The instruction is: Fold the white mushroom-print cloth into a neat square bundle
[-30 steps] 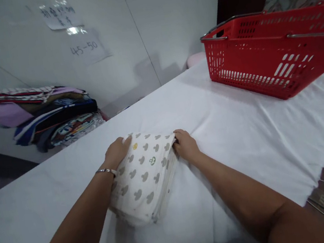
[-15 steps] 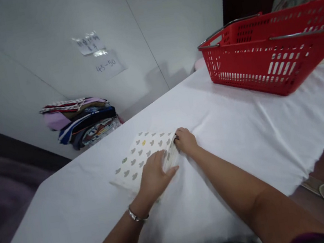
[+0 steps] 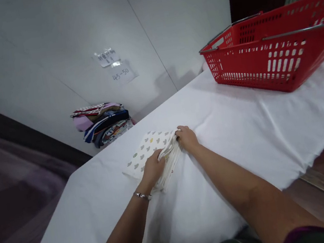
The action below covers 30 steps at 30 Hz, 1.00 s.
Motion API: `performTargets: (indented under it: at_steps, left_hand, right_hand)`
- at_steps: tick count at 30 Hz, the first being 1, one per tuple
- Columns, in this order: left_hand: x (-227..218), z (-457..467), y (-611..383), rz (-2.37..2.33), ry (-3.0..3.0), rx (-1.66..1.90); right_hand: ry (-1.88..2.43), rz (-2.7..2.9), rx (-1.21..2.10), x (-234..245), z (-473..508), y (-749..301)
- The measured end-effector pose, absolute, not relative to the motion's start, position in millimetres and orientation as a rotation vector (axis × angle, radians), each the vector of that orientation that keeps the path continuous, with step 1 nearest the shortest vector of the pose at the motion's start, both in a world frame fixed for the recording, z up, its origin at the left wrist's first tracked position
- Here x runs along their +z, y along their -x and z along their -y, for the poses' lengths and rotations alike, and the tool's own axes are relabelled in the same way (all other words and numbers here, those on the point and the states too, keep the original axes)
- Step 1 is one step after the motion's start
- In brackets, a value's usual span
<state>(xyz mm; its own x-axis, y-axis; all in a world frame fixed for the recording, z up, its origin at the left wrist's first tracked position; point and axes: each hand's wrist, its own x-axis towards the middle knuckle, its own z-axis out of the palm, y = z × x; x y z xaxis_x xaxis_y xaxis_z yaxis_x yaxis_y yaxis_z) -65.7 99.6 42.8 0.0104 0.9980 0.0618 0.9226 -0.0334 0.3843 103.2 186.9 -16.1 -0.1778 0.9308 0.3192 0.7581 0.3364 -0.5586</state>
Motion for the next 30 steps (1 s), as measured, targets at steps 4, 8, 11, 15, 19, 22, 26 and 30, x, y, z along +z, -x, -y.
performTargets:
  at_steps: [4,8,11,15,19,22,26,30]
  left_hand:
    - [43,-101,68,-1.986,-1.996,0.537]
    - [44,-102,69,-1.981,-1.965,0.551]
    - [43,-101,68,-1.984,-1.970,0.549]
    - [41,-101,67,-1.977,-1.980,0.580]
    - [36,-99,67,-1.992,-2.034,0.602]
    - [34,-94,62,-1.970,-2.208,0.631]
    - [35,-84,49,-1.855,-2.630,0.527]
    - [36,-80,40,-1.809,-2.864,0.299]
  right_hand:
    - [1.374,2.074,0.322,-15,-188,-104]
    - [1.247,2.107,0.271,-16,-189,-102]
    - [1.154,2.094,0.251,-20,-192,-103]
    - [1.088,2.043,0.251,-29,-200,-109]
    - [1.066,2.044,0.267,-36,-206,-113]
    - [1.062,2.057,0.267,-38,-208,-113]
    - [1.063,2.056,0.270,-38,-209,-111]
    - [1.079,2.059,0.280,-37,-208,-111]
